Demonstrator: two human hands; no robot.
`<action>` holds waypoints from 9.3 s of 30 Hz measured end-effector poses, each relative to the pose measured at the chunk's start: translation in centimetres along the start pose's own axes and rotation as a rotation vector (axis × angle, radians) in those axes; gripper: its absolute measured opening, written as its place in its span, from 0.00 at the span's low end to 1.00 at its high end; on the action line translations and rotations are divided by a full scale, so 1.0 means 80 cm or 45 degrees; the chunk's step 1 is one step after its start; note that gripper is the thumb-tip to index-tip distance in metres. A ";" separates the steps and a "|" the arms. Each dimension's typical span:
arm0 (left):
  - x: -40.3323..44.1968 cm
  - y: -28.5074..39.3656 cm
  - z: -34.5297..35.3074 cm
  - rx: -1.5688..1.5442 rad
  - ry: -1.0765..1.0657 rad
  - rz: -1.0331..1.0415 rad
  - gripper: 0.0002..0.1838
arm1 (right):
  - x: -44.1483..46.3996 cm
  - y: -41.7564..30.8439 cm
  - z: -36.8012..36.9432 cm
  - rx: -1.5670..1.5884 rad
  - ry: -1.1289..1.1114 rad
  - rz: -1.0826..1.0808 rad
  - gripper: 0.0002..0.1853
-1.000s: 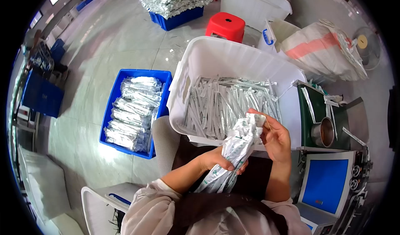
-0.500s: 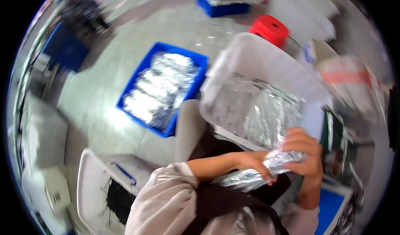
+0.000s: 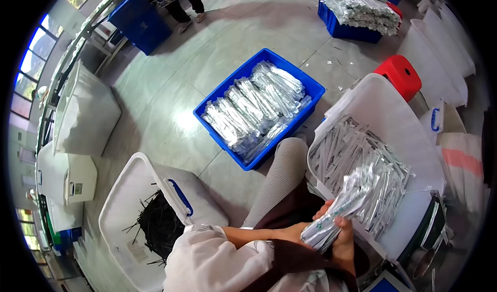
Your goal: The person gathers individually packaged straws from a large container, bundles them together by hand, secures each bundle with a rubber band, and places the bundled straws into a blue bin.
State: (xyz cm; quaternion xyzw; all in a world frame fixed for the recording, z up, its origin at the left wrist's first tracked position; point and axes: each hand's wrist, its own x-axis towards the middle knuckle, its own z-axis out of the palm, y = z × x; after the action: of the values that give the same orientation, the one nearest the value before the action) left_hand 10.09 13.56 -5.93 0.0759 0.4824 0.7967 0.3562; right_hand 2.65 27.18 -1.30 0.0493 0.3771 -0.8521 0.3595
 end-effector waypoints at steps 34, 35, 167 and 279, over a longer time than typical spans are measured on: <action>0.404 -0.039 -0.228 1.488 0.636 -0.900 0.22 | 0.220 0.017 -0.321 -2.291 1.200 -0.053 0.43; 0.404 -0.053 -0.226 1.614 0.756 -0.828 0.23 | 0.220 0.027 -0.327 -2.271 1.208 -0.029 0.43; 0.205 0.081 0.097 -0.376 -0.210 -0.350 0.30 | -0.305 -0.276 -0.338 -1.877 2.228 0.301 0.11; 0.067 0.149 -0.190 -0.435 0.890 0.459 0.19 | 0.069 -0.030 -0.018 -1.223 0.397 -0.428 0.29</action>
State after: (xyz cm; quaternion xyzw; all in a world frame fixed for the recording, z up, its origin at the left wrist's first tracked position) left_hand -6.79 2.78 -5.28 -0.1756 0.4143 0.8924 0.0338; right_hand -3.26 26.07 -2.85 -0.0560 0.7764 -0.6120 0.1398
